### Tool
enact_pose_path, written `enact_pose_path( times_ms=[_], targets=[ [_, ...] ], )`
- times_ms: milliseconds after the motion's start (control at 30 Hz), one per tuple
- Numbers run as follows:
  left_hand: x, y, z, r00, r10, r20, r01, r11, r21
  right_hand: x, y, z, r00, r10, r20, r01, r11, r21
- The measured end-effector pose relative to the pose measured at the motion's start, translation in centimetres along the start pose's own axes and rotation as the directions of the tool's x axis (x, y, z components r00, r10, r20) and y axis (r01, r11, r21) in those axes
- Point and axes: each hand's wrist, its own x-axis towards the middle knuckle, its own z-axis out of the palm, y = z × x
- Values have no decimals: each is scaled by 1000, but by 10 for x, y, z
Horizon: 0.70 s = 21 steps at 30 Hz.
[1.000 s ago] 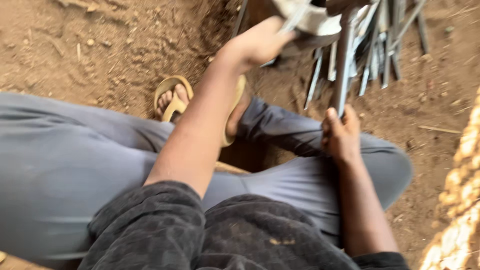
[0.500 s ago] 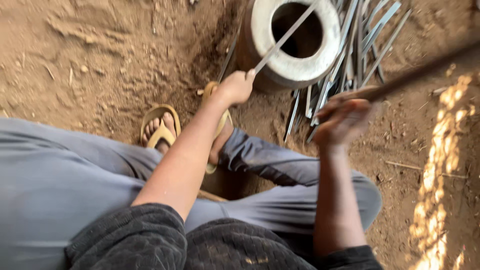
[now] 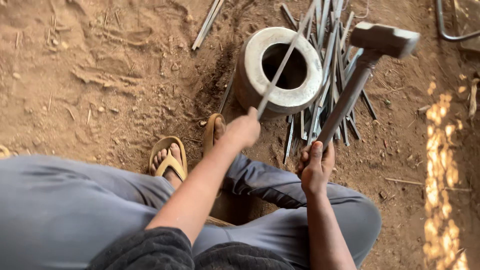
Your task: The person sits on the ground and repeatedly places metal rods across a concrete ring, then strikes them with a hammer to break them into smaller pieces. The broken pieces are discarded onto a growing pile nearby.
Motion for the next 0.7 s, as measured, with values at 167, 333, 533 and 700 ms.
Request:
enact_pose_path(
  times_ms=[167, 333, 533, 700],
  targets=[
    [-12, -38, -68, 945, 70, -318, 197, 656, 729, 4, -7, -14, 991, -7, -131, 4, 1000, -24],
    [4, -86, -96, 447, -533, -718, 363, 842, -399, -1, -24, -40, 981, -111, -161, 102, 993, -60],
    [41, -21, -27, 970, -231, -73, 177, 882, -437, 10, 0, -21, 929, 333, -162, -363, 907, -215],
    [48, -62, -22, 944, -68, -324, 66, 998, -17, 14, 23, -51, 987, 152, -54, -137, 616, -776]
  ],
)
